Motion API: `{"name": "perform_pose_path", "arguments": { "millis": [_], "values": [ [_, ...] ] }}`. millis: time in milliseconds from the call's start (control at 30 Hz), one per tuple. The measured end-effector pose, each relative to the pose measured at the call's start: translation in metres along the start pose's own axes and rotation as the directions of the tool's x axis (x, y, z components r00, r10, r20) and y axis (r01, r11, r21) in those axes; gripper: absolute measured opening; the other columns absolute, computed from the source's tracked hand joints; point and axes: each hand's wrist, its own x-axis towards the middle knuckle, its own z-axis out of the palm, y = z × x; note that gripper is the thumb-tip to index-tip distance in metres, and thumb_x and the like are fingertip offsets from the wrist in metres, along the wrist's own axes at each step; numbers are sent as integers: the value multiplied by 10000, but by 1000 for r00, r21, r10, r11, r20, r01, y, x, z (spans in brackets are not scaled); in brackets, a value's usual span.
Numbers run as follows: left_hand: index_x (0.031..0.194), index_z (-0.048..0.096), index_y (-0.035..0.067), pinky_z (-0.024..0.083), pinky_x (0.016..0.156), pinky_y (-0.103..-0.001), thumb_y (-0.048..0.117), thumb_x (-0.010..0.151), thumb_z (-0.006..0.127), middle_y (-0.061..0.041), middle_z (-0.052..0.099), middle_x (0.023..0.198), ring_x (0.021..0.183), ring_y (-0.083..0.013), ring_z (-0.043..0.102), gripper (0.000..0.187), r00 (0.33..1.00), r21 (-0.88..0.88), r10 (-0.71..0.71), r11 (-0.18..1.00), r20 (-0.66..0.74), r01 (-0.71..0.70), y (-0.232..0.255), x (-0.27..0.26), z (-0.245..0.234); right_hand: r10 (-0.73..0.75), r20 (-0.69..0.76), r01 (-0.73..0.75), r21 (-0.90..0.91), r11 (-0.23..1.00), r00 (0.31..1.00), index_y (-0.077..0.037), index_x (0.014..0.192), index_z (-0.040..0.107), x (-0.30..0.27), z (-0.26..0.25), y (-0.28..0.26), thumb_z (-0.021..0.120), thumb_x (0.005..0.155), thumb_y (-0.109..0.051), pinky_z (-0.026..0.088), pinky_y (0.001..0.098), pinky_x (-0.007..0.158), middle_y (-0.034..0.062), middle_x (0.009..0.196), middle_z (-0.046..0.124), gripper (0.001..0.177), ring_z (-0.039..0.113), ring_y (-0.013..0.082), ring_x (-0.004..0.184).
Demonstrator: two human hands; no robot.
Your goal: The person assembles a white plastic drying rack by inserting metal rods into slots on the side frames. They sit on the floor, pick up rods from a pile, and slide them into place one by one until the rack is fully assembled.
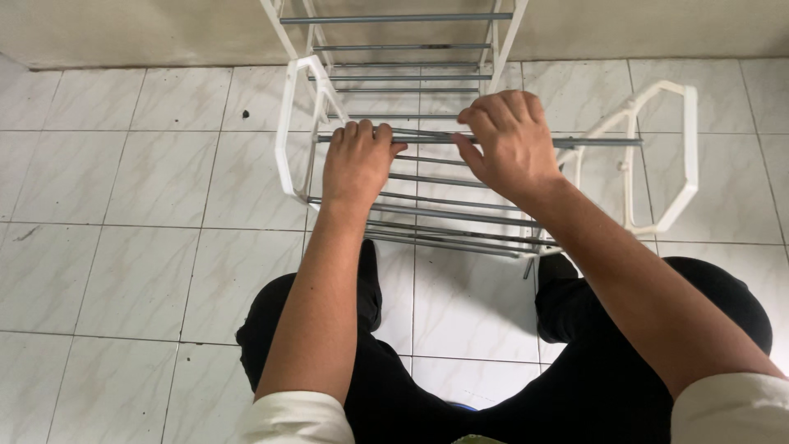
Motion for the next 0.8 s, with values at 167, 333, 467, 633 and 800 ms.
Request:
{"name": "perform_pose_path", "arguments": {
  "millis": [167, 333, 467, 633, 800],
  "values": [
    [896, 678, 61, 534, 789, -422, 461, 954, 683, -99, 675, 845, 833, -275, 654, 404, 997, 50, -71, 996, 26, 69, -11, -5, -3, 330, 139, -309, -151, 939, 934, 30, 1271, 565, -31, -20, 27, 807, 920, -237, 449, 486, 1015, 196, 1271, 530, 503, 510, 352, 1174],
    [868, 650, 73, 531, 741, -409, 477, 967, 678, -92, 658, 820, 799, -272, 647, 417, 984, 130, -177, 976, 24, 172, -18, -13, -11, 399, 47, -359, -351, 865, 916, 129, 1435, 394, -55, -33, 43, 777, 884, -269, 465, 490, 1096, 285, 1397, 482, 780, 471, 408, 1293],
    [891, 661, 62, 522, 728, -417, 477, 990, 675, -102, 668, 842, 808, -278, 646, 426, 975, 122, -218, 970, 45, 211, -17, -18, -20, 697, 371, -631, -299, 716, 614, 172, 1513, 212, -48, -30, 44, 668, 943, -298, 576, 525, 774, 351, 1447, 411, 868, 514, 468, 1255],
    [1056, 699, -22, 508, 905, -423, 405, 919, 692, -161, 699, 1038, 997, -303, 646, 449, 952, 319, -267, 924, 152, 209, 9, -28, -29, 792, 528, -824, -271, 498, 305, 71, 1462, 381, -39, -36, 48, 458, 1117, -291, 565, 550, 888, 248, 1410, 557, 506, 626, 421, 1216],
    [1165, 622, -30, 435, 1061, -506, 343, 833, 681, -241, 645, 1223, 1185, -366, 591, 503, 977, 367, -123, 929, 174, 52, 36, -11, -34, 743, 538, -862, -60, 504, 397, 48, 1338, 530, -43, -41, 67, 481, 1092, -203, 520, 504, 901, 245, 1231, 667, 355, 652, 398, 1150]
  ]
}}
